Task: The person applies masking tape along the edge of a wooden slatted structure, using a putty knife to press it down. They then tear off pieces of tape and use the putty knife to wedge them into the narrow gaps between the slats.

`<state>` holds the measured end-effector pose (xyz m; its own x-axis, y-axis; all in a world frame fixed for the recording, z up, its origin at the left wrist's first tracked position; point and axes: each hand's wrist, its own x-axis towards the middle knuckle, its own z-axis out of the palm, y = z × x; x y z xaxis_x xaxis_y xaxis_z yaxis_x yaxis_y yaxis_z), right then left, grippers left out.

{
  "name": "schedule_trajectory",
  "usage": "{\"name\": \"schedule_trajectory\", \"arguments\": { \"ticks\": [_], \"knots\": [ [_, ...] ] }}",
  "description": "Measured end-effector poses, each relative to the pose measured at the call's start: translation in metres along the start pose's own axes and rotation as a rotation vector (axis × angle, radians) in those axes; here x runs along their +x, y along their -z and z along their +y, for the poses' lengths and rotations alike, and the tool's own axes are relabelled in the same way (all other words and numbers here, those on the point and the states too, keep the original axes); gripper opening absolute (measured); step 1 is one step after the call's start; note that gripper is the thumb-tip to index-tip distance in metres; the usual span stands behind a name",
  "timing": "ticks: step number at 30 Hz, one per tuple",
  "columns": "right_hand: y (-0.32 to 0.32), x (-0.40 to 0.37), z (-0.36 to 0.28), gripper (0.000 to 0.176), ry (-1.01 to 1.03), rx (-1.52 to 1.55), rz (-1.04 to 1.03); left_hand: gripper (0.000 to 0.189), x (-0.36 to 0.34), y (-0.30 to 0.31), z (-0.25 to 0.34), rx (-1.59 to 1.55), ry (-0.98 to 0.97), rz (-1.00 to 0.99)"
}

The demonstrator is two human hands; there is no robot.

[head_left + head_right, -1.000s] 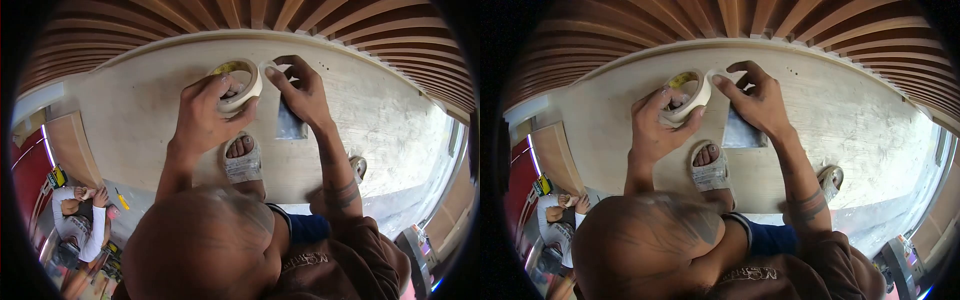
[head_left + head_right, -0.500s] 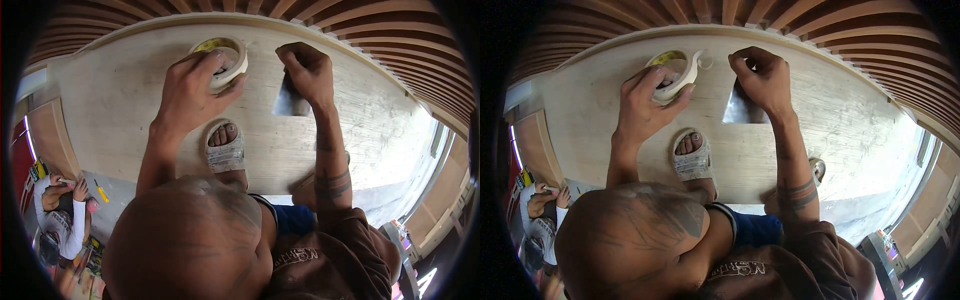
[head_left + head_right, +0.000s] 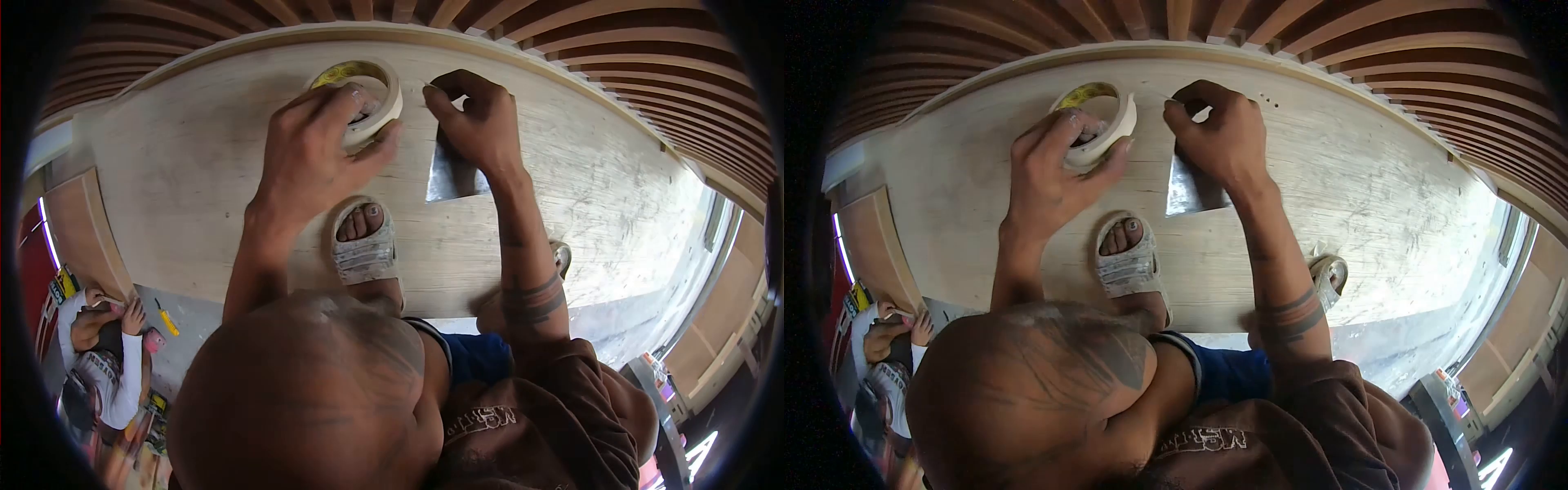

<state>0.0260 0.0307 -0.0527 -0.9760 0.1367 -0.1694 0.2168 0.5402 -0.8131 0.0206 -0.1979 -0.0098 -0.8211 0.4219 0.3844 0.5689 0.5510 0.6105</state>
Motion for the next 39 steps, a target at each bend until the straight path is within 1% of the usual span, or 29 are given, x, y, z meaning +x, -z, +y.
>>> {"name": "schedule_trajectory", "arguments": {
  "ticks": [2,5,9,12,16,18,19,22,23,25,26,29,30,31,33,34,35,39],
  "knots": [
    [0.005,0.000,0.005,0.029,-0.052,0.079,-0.049,0.031,-0.002,0.001,-0.004,0.011,0.013,-0.002],
    [0.009,0.003,0.009,0.026,-0.023,0.162,-0.079,0.029,-0.002,0.001,-0.009,0.042,0.003,-0.016],
    [0.017,0.005,0.012,0.024,-0.086,0.287,-0.129,0.029,-0.001,0.002,-0.009,0.071,-0.003,-0.011],
    [0.026,0.006,0.011,0.023,-0.113,0.323,-0.189,0.029,0.000,0.002,-0.009,0.086,-0.007,-0.009],
    [0.026,0.008,0.022,0.023,-0.162,0.292,-0.179,0.029,0.002,0.001,-0.009,0.081,-0.028,0.001],
    [0.022,0.008,0.023,0.025,-0.049,0.385,-0.076,0.029,0.002,-0.002,-0.011,0.087,-0.020,0.003],
    [0.021,0.009,0.023,0.025,-0.049,0.385,-0.076,0.029,0.001,-0.003,-0.012,0.092,-0.010,0.003],
    [0.015,0.011,0.019,0.032,-0.005,0.330,0.114,0.030,0.002,-0.008,-0.015,0.111,0.018,0.019],
    [0.014,0.012,0.019,0.032,-0.007,0.329,0.116,0.030,0.003,-0.011,-0.015,0.108,0.017,0.018],
    [0.010,0.014,0.015,0.033,0.039,0.183,0.289,0.030,0.007,-0.015,-0.015,0.117,-0.055,0.064],
    [0.009,0.014,0.014,0.032,0.031,0.125,0.346,0.030,0.008,-0.016,-0.014,0.113,-0.065,0.055],
    [0.003,0.015,0.006,0.030,0.011,0.065,0.449,0.030,0.011,-0.016,-0.013,0.148,-0.135,0.005],
    [0.001,0.016,0.005,0.027,0.032,-0.002,0.474,0.030,0.010,-0.016,-0.013,0.148,-0.121,0.002],
    [-0.004,0.017,0.006,0.027,0.021,0.007,0.493,0.030,0.009,-0.014,-0.013,0.147,-0.107,-0.001],
    [-0.015,0.021,0.011,0.033,0.122,0.107,0.562,0.029,0.010,-0.014,-0.013,0.151,-0.141,0.013],
    [-0.021,0.024,0.015,0.031,0.171,0.036,0.609,0.028,0.011,-0.015,-0.013,0.155,-0.155,0.041],
    [-0.025,0.025,0.018,0.031,0.164,0.036,0.622,0.028,0.012,-0.016,-0.015,0.150,-0.167,0.034],
    [-0.030,0.028,0.021,0.024,0.210,0.117,0.676,0.027,0.017,-0.020,-0.021,0.178,-0.197,0.049]
  ]
}}
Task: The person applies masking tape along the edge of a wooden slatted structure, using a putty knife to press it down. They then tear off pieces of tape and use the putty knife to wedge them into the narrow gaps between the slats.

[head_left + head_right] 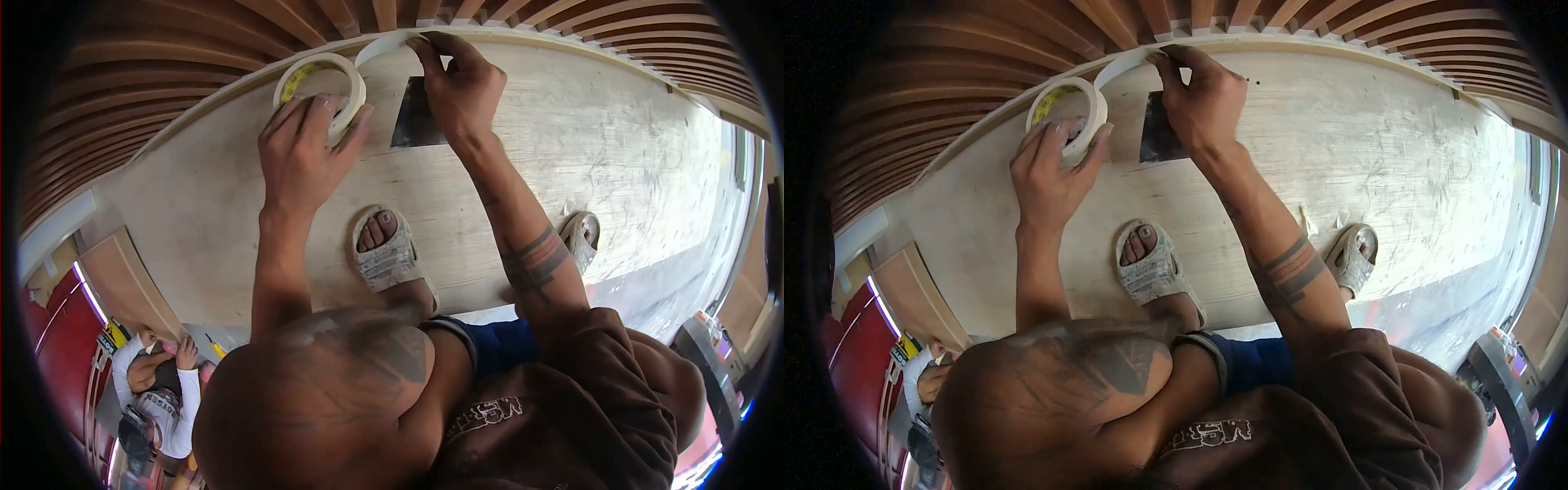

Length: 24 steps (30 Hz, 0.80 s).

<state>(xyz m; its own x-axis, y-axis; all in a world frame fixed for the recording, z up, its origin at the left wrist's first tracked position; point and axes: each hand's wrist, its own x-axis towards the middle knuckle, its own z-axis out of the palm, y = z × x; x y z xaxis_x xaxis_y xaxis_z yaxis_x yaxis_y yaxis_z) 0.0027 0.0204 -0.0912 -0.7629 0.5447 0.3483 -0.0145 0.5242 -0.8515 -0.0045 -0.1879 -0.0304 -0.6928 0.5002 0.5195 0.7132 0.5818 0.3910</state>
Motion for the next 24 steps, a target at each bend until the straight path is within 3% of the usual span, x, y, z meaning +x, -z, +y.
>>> {"name": "schedule_trajectory", "arguments": {
  "ticks": [8,24],
  "knots": [
    [-0.001,0.009,-0.005,0.017,0.031,-0.003,0.048,0.026,0.004,-0.010,-0.001,0.016,0.002,0.050],
    [-0.023,0.002,0.004,0.019,0.113,-0.031,0.177,0.028,0.004,-0.015,0.003,0.032,-0.018,0.043]
  ]
}}
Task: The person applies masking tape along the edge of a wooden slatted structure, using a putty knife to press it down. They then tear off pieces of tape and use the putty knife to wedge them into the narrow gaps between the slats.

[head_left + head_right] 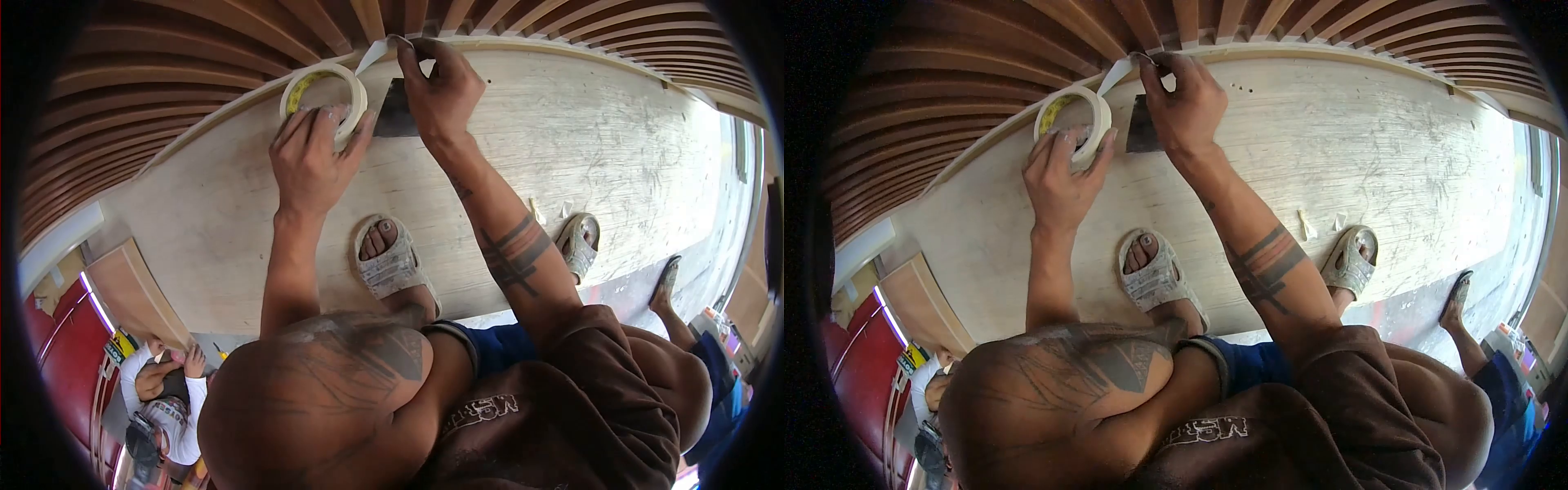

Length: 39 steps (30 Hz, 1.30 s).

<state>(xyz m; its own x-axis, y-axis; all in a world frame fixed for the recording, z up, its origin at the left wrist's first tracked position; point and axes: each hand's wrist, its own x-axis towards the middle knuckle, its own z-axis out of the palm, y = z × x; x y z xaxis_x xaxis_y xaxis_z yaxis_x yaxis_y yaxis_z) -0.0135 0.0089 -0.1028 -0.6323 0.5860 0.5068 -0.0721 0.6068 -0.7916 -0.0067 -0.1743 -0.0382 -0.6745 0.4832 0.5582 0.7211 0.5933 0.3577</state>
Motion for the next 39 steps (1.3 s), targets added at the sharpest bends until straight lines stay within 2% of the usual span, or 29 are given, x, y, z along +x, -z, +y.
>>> {"name": "schedule_trajectory", "arguments": {
  "ticks": [8,17,39],
  "knots": [
    [0.001,-0.005,0.004,0.015,-0.004,0.092,0.037,0.028,-0.009,0.001,0.001,0.009,-0.039,0.005],
    [0.001,0.000,0.001,0.017,-0.009,0.183,0.050,0.029,-0.005,-0.003,-0.001,0.020,-0.074,0.093],
    [-0.005,-0.002,-0.006,0.017,-0.054,0.098,0.056,0.032,-0.013,-0.014,-0.009,0.027,-0.070,0.089]
  ]
}}
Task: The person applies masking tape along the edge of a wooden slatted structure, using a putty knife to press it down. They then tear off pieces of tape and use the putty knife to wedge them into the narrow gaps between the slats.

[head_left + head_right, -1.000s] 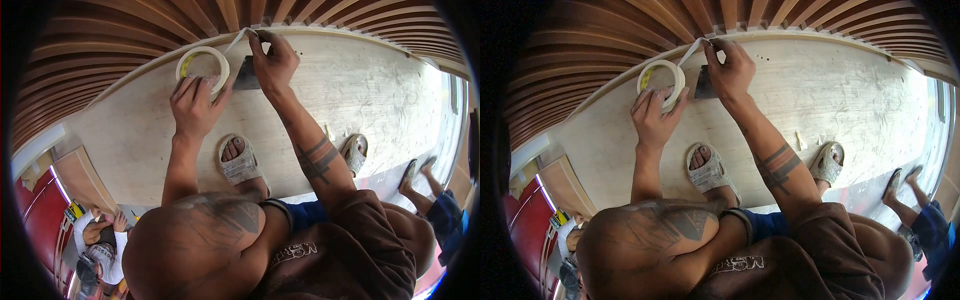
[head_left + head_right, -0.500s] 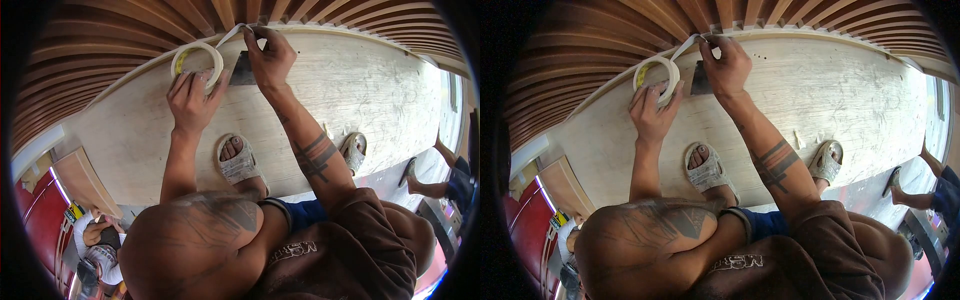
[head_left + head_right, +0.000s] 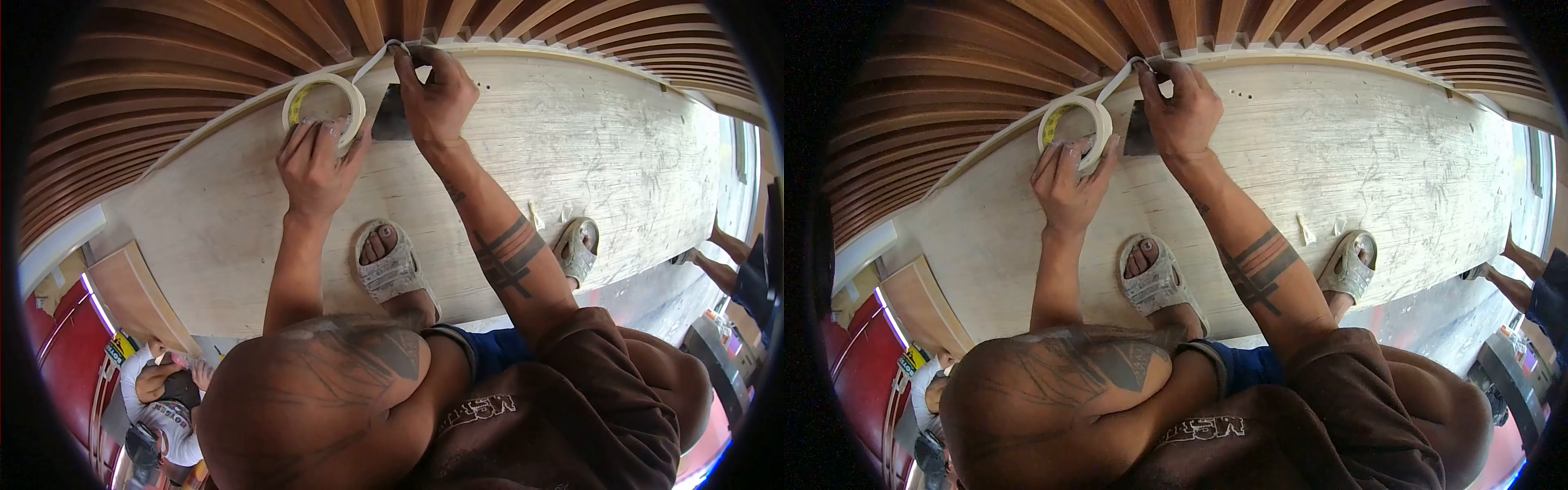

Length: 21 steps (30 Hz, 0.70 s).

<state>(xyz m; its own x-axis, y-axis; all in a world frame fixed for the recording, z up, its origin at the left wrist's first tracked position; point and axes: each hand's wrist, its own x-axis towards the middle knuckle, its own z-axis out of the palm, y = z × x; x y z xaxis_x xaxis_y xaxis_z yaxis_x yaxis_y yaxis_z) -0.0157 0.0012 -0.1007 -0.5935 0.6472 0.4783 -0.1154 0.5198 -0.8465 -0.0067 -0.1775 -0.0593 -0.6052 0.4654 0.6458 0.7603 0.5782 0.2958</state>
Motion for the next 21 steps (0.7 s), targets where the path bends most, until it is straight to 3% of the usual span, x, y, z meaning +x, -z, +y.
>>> {"name": "schedule_trajectory", "arguments": {
  "ticks": [21],
  "knots": [
    [0.005,0.003,-0.003,0.017,0.015,-0.086,-0.037,0.030,-0.002,-0.002,0.021,-0.018,0.009,-0.002]
  ]
}}
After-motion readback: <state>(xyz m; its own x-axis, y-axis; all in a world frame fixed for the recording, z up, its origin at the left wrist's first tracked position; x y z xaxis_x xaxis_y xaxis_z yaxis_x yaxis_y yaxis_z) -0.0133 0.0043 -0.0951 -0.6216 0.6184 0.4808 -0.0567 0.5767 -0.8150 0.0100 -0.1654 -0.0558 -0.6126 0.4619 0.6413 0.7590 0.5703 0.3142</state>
